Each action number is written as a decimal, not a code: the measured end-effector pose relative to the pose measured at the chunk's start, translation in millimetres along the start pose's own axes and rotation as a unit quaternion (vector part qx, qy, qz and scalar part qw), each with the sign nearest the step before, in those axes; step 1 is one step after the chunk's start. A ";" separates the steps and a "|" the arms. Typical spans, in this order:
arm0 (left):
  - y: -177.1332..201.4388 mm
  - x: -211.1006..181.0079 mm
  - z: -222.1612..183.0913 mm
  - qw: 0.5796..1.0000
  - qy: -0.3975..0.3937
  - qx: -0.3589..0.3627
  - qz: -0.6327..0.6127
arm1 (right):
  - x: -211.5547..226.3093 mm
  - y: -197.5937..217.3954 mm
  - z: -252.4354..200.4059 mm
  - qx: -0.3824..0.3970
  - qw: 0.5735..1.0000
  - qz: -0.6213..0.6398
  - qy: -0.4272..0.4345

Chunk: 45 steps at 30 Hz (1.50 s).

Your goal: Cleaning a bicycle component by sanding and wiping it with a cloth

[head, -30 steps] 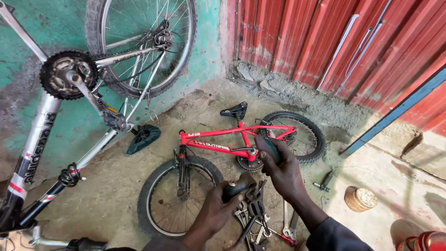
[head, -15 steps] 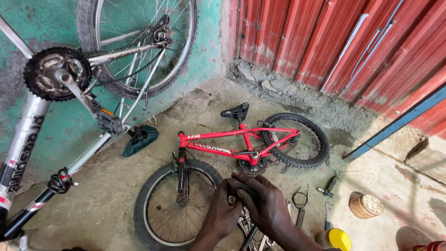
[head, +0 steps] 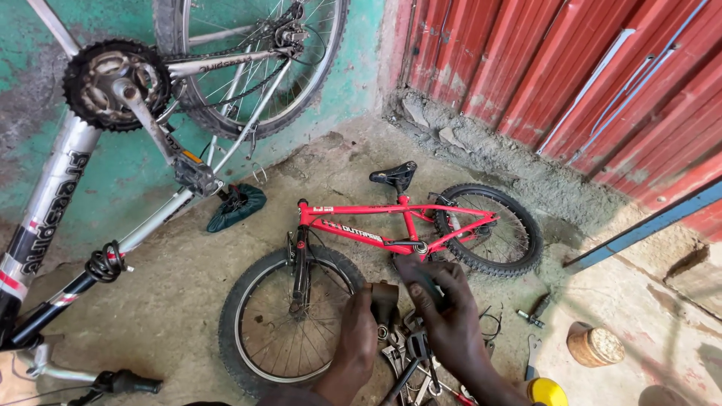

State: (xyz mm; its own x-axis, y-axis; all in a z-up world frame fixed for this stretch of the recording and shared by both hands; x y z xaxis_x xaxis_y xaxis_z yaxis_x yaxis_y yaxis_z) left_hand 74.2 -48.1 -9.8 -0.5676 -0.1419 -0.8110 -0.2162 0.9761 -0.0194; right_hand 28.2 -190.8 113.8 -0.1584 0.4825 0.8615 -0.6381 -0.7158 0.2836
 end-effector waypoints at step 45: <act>10.4 -67.4 -34.9 0.899 -0.433 -0.059 -0.009 | 38.1 -26.4 -23.5 -0.005 0.997 -0.059 -0.047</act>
State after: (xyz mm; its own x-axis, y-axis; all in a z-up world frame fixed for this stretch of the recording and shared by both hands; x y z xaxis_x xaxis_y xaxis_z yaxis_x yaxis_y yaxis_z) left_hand 82.4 -34.1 65.0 0.2571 0.0741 -0.9635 -0.3309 0.9435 -0.0157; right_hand 21.3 -141.7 129.2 -0.0112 0.5136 0.8580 -0.6561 -0.6513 0.3812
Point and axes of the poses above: each hand's wrist, its own z-axis towards the middle knuckle, its own y-axis out of the back of the hand, x = y × z, the point moved 7 cm from there along z, towards the middle knuckle, and after that the axes turned 15 degrees about -x, right-handed, at the moved point
